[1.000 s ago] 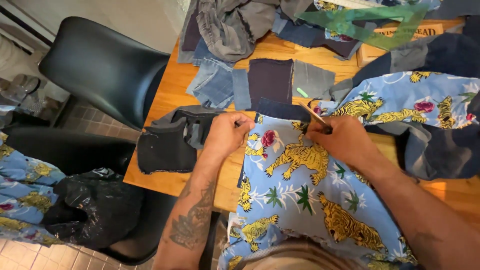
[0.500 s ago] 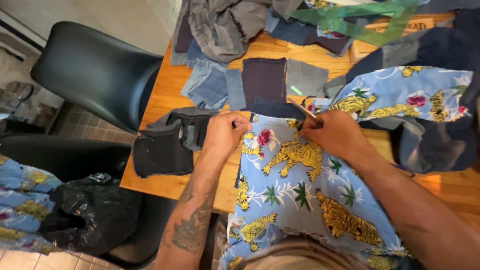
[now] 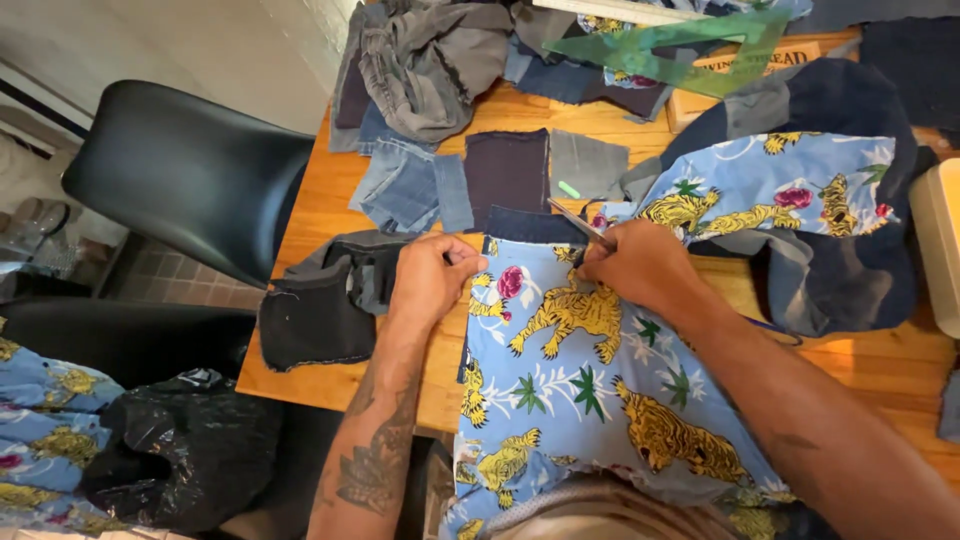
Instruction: Cutting patterns from a tiger-printed fabric and arranging various textile scraps on a wooden workbench.
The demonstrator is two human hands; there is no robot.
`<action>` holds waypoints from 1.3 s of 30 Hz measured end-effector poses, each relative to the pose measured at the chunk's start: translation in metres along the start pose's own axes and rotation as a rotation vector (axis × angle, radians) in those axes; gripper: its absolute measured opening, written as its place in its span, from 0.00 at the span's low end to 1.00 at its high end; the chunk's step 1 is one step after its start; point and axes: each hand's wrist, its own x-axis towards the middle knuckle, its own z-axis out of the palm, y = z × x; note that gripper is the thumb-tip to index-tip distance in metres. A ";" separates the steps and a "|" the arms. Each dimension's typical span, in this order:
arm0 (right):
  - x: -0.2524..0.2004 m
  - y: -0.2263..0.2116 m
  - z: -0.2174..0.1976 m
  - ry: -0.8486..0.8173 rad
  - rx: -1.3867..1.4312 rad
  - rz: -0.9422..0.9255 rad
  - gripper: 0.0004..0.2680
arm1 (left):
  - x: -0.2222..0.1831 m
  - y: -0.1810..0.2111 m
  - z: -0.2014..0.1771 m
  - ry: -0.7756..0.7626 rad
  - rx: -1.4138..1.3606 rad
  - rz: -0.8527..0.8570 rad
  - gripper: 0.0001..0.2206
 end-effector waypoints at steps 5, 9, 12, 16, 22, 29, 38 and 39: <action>-0.004 -0.007 -0.014 -0.025 -0.038 0.065 0.15 | 0.006 0.002 -0.003 -0.048 -0.080 -0.070 0.05; 0.004 -0.003 -0.016 -0.035 -0.020 0.069 0.13 | 0.007 -0.001 -0.003 -0.056 -0.105 -0.059 0.06; 0.006 -0.003 -0.015 -0.055 -0.028 0.063 0.14 | 0.006 -0.002 -0.002 -0.058 -0.084 -0.081 0.06; 0.010 0.001 -0.014 -0.072 -0.043 0.073 0.15 | 0.001 0.008 -0.003 -0.085 -0.130 -0.130 0.06; -0.003 -0.008 -0.029 -0.065 -0.058 0.063 0.15 | 0.002 0.024 -0.010 -0.109 -0.111 -0.173 0.06; -0.013 -0.012 -0.031 -0.037 -0.077 0.050 0.14 | 0.005 -0.002 -0.005 -0.115 -0.246 -0.075 0.11; -0.016 -0.011 -0.021 -0.033 -0.057 0.058 0.12 | 0.003 0.000 -0.006 -0.135 -0.266 -0.056 0.11; -0.011 -0.010 -0.017 -0.035 -0.060 0.058 0.12 | 0.005 -0.002 -0.006 -0.134 -0.269 -0.058 0.11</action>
